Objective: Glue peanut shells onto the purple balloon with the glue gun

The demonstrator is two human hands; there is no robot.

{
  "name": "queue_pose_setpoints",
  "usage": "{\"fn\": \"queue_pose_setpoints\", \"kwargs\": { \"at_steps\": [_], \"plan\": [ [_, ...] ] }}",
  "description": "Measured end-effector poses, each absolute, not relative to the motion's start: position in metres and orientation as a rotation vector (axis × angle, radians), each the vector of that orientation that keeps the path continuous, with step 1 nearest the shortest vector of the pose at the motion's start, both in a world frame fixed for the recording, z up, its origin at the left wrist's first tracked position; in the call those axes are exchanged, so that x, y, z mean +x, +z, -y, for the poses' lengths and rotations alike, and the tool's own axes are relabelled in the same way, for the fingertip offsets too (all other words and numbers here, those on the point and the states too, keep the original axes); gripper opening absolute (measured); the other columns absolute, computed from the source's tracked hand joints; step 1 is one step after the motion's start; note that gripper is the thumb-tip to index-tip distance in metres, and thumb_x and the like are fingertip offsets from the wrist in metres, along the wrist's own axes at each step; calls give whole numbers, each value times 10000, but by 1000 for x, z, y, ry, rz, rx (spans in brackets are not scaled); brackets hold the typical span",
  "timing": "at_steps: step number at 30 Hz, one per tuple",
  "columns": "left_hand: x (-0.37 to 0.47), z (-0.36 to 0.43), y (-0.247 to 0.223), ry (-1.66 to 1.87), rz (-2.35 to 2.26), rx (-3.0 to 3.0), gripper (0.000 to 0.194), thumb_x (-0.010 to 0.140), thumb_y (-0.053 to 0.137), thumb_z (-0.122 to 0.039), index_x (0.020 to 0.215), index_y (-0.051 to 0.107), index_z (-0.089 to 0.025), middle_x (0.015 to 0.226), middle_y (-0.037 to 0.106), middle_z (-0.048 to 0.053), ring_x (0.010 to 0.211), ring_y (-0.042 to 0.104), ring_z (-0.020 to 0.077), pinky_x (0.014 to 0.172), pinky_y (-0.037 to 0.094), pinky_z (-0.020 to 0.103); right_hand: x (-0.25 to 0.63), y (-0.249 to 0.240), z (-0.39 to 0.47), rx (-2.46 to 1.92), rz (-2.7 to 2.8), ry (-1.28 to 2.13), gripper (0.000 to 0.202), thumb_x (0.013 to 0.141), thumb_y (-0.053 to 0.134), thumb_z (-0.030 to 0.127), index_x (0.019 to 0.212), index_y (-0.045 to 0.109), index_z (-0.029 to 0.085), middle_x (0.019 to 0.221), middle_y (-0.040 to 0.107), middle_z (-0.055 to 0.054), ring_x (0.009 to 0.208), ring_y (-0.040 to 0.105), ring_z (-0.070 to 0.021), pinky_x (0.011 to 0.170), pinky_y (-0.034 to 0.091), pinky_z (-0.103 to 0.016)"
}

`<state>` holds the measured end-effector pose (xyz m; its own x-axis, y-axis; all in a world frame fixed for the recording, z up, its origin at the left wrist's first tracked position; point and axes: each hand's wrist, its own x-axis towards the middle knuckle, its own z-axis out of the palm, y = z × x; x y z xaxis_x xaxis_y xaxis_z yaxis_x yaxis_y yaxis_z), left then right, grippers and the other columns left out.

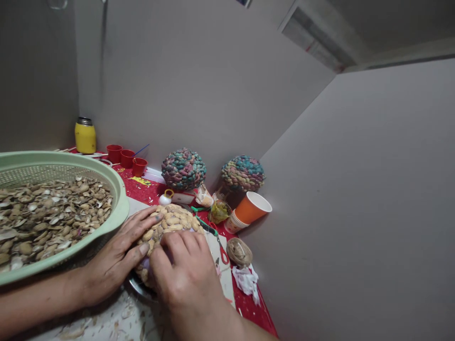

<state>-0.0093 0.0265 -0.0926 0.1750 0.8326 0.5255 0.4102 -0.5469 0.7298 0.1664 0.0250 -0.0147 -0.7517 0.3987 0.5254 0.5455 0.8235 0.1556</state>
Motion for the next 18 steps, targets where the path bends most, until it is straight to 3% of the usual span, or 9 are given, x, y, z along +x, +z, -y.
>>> {"fn": "queue_pose_setpoints", "kwargs": {
  "at_steps": [6,14,18],
  "plan": [
    [-10,-25,-94,1338,-1158,2048,449,989,363,-301,1436,401,-276,1579,319,51,1446,258,253,1189,215,497,170,-11,-22,-662,2495,-256,117,947,517,123,977,628,141,921,639,-90,813,564,-208,762,450,-375],
    [-11,-23,-90,1307,-1190,2047,465,980,429,-344,1438,375,-287,1584,299,59,1448,246,252,1187,231,490,196,-3,-23,-687,2287,-135,245,895,569,91,1130,602,151,1098,603,-120,1024,575,-225,869,490,-371],
    [-12,-23,-92,1324,-1192,2030,481,970,452,-358,1443,380,-307,1572,324,68,1440,269,278,1174,248,519,210,-13,-37,-832,2208,-14,241,936,573,196,1175,598,197,1190,585,-115,1114,557,-235,925,490,-395]
  ]
}}
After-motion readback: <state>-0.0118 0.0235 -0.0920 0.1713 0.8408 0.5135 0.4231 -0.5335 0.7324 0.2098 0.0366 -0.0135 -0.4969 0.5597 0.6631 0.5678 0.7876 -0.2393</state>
